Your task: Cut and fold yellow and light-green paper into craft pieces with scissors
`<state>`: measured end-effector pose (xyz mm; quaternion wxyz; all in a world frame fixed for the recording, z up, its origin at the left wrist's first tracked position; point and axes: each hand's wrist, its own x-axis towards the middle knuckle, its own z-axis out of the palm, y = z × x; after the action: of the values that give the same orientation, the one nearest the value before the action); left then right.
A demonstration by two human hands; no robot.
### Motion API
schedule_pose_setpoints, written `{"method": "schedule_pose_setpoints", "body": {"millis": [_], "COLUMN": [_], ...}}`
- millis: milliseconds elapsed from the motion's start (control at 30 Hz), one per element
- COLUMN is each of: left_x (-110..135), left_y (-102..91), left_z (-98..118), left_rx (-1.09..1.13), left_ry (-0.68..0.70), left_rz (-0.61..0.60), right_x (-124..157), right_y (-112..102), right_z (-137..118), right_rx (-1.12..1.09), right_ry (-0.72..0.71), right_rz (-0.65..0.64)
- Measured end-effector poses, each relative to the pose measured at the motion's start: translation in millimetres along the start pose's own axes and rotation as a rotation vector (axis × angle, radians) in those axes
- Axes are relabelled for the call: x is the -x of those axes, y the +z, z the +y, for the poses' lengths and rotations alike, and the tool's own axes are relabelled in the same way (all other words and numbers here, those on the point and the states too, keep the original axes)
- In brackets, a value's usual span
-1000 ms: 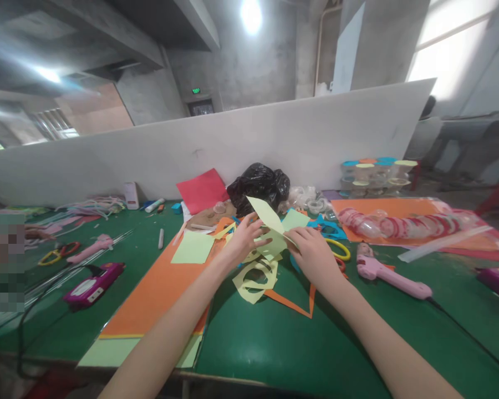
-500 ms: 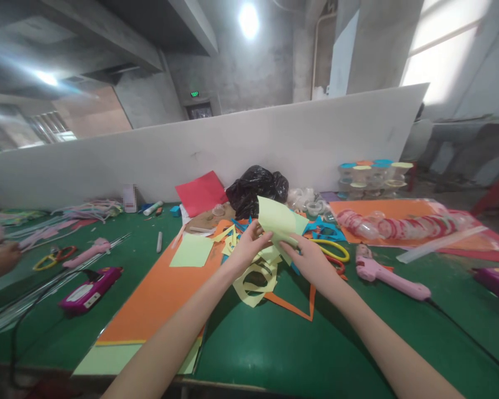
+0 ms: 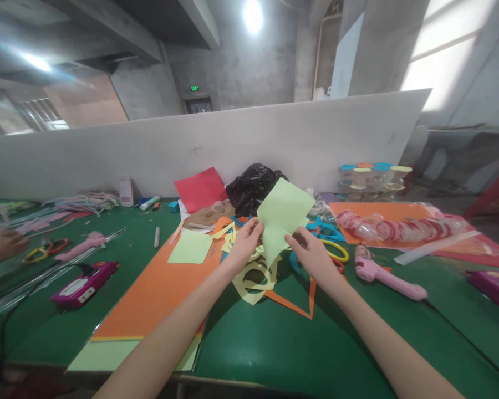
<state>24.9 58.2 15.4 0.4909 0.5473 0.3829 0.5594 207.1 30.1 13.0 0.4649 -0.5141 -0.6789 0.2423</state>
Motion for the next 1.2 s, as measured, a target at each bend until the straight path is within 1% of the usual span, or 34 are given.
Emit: {"method": "schedule_pose_setpoints", "body": {"millis": [133,233,433,533,633,700,800,933,1000,1067,1100,1200], "left_x": [-0.3,0.4,6.8,12.5,16.3,17.3,19.0,22.8,23.6,22.6,21.4,16.1], "left_y": [-0.5,-0.9,1.3,4.6,6.8,7.3,8.9,14.5,16.2,15.3,13.8,7.2], "left_z": [-2.6,-0.6,8.3,12.1,13.6,13.4,11.3,8.0,7.6,8.1,8.5,10.0], "left_rx": [-0.054,-0.100,-0.320,-0.411,-0.454,-0.451,-0.401,-0.306,-0.276,-0.280,-0.287,-0.295], "left_ry": [0.013,0.029,0.184,0.198,0.196,0.193,0.178,0.104,0.066,0.059,0.061,0.055], "left_rz": [0.049,0.054,0.117,0.135,0.145,0.137,0.076,-0.020,-0.023,0.008,0.030,0.101], "right_x": [1.4,1.2,4.1,6.9,9.0,9.6,9.2,5.6,1.8,-3.2,-5.7,-10.9], "right_y": [2.6,2.5,3.3,7.4,10.8,11.5,11.0,8.4,4.4,-2.9,-7.7,-22.8], "right_z": [3.2,6.3,-2.1,-7.5,-10.2,-10.7,-10.9,-10.0,-6.5,2.0,8.5,34.2], "right_rx": [-0.051,-0.082,-0.170,-0.226,-0.199,-0.171,-0.196,-0.206,-0.131,0.036,0.157,0.648], "right_ry": [0.040,0.054,0.077,0.082,0.101,0.111,0.117,0.143,0.156,0.142,0.121,0.015], "right_rz": [-0.044,-0.076,-0.152,-0.127,-0.058,-0.022,0.026,0.027,0.017,0.015,0.016,-0.001]}}
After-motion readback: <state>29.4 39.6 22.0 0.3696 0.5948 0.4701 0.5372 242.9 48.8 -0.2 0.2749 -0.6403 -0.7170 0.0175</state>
